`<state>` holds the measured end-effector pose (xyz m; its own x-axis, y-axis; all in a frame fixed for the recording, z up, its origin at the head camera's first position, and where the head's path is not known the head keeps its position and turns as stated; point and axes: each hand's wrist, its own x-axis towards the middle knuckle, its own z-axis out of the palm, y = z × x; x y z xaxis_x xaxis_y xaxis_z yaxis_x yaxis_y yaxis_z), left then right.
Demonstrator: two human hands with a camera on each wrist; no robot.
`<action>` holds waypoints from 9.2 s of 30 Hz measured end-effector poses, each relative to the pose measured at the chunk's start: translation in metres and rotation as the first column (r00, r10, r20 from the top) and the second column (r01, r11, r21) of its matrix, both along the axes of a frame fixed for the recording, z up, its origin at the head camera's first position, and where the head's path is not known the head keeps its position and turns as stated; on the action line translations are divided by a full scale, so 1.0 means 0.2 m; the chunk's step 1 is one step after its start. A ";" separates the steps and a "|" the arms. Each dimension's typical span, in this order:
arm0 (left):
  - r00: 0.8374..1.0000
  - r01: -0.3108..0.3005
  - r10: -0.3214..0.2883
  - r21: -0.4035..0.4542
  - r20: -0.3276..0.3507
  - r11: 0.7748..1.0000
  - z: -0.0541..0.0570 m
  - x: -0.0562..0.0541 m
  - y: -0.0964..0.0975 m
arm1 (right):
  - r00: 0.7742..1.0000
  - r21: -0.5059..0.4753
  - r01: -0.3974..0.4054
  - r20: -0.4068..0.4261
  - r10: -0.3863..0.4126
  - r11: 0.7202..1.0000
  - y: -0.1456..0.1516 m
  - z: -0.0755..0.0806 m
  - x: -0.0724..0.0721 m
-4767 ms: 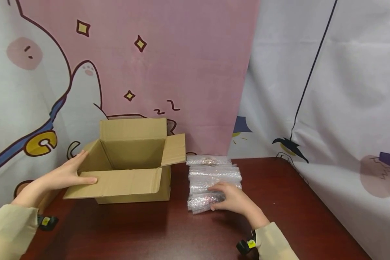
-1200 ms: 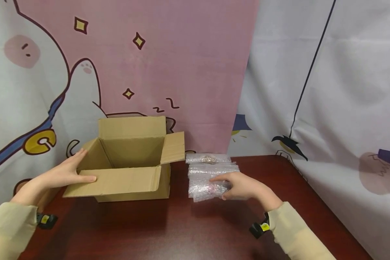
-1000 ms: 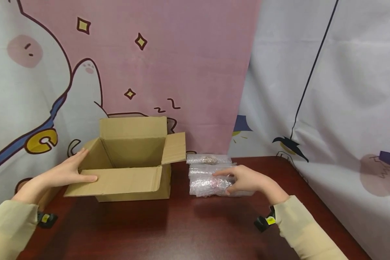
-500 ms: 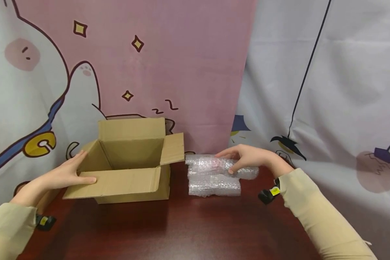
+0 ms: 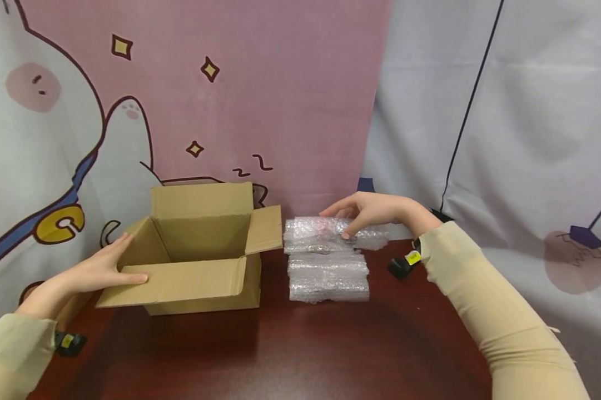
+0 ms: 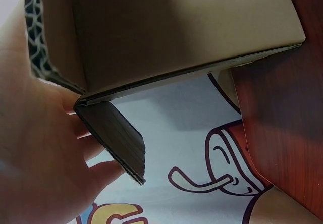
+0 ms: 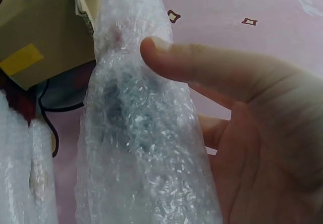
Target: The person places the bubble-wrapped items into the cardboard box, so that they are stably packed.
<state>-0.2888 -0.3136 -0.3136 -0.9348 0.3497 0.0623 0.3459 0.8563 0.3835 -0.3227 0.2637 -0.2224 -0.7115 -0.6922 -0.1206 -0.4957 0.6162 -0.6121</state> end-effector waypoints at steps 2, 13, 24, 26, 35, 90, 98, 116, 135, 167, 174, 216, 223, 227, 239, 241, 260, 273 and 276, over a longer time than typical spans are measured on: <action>1.000 0.002 -0.002 0.003 0.000 1.000 0.00 0.00 0.00 | 1.000 -0.005 0.005 0.018 -0.005 1.000 -0.03 0.03 -0.02; 1.000 0.007 -0.008 0.035 0.010 0.999 0.00 0.02 0.00 | 0.997 -0.011 -0.038 0.073 0.038 0.999 -0.28 0.12 -0.12; 1.000 0.005 -0.005 0.026 0.000 1.000 0.00 0.01 0.00 | 0.998 -0.045 -0.059 0.017 0.060 0.997 -0.53 0.16 -0.17; 1.000 0.007 -0.007 0.027 0.001 1.000 0.01 0.01 0.01 | 0.998 -0.049 -0.059 0.015 0.060 0.997 -0.57 0.15 -0.17; 1.000 0.014 -0.014 0.013 -0.011 1.000 0.02 0.00 0.01 | 0.996 -0.015 -0.063 -0.070 0.062 0.998 -0.76 0.17 -0.20; 1.000 0.009 -0.008 0.022 -0.022 1.000 -0.01 0.02 -0.01 | 0.962 0.052 -0.056 -0.264 0.068 0.997 -1.46 -0.14 -0.33; 1.000 0.004 -0.004 0.018 -0.023 1.000 0.00 0.02 0.00 | 0.962 0.085 -0.031 -0.266 0.053 0.996 -1.48 -0.17 -0.36; 1.000 -0.001 0.002 0.021 -0.026 1.000 0.00 0.02 0.00 | 0.969 0.095 0.001 -0.245 0.023 0.995 -1.50 -0.23 -0.37; 1.000 0.004 -0.004 0.024 -0.031 1.000 -0.02 0.01 -0.01 | 0.966 0.100 0.002 -0.256 0.023 0.995 -1.51 -0.28 -0.39; 0.999 0.026 -0.025 0.018 -0.032 1.000 0.00 0.00 0.01 | 0.981 -0.100 0.028 -0.186 -0.047 0.995 -1.21 -0.15 -0.42; 0.999 0.026 -0.026 0.022 -0.023 0.999 0.00 0.02 -0.01 | 0.976 -0.158 -0.019 -0.219 -0.016 0.987 -1.05 -0.10 -0.35; 0.999 0.028 -0.028 0.008 -0.019 1.000 -0.02 0.00 -0.02 | 0.951 0.035 0.021 -0.310 -0.009 0.999 -0.20 -0.69 0.01; 0.999 0.028 -0.028 0.006 -0.020 1.000 -0.01 0.00 -0.02 | 0.950 0.058 0.068 -0.309 -0.047 0.996 -0.15 -0.81 0.00; 0.999 0.029 -0.029 0.011 -0.019 1.000 -0.02 0.00 -0.02 | 0.949 0.038 0.073 -0.309 -0.058 0.997 -0.14 -0.86 0.00; 1.000 0.023 -0.023 0.010 -0.015 1.000 -0.02 0.01 -0.02 | 0.926 -0.030 0.164 -0.341 -0.165 0.986 -0.15 -1.00 -0.01; 1.000 0.022 -0.022 0.003 -0.020 1.000 -0.02 0.01 -0.02 | 0.918 -0.026 0.188 -0.352 -0.185 0.982 -0.15 -1.01 -0.02; 0.999 0.033 -0.033 0.010 -0.010 0.999 -0.02 -0.01 -0.02 | 0.897 -0.050 0.273 -0.348 -0.273 0.961 -0.17 -1.10 0.00; 0.999 0.030 -0.030 0.018 -0.015 0.999 -0.01 0.00 -0.01 | 0.866 -0.009 0.295 -0.420 -0.272 0.955 -0.17 -1.11 0.00; 0.999 0.029 -0.028 0.019 -0.016 0.999 0.00 0.00 -0.01 | 0.862 -0.001 0.300 -0.429 -0.271 0.954 -0.17 -1.12 0.00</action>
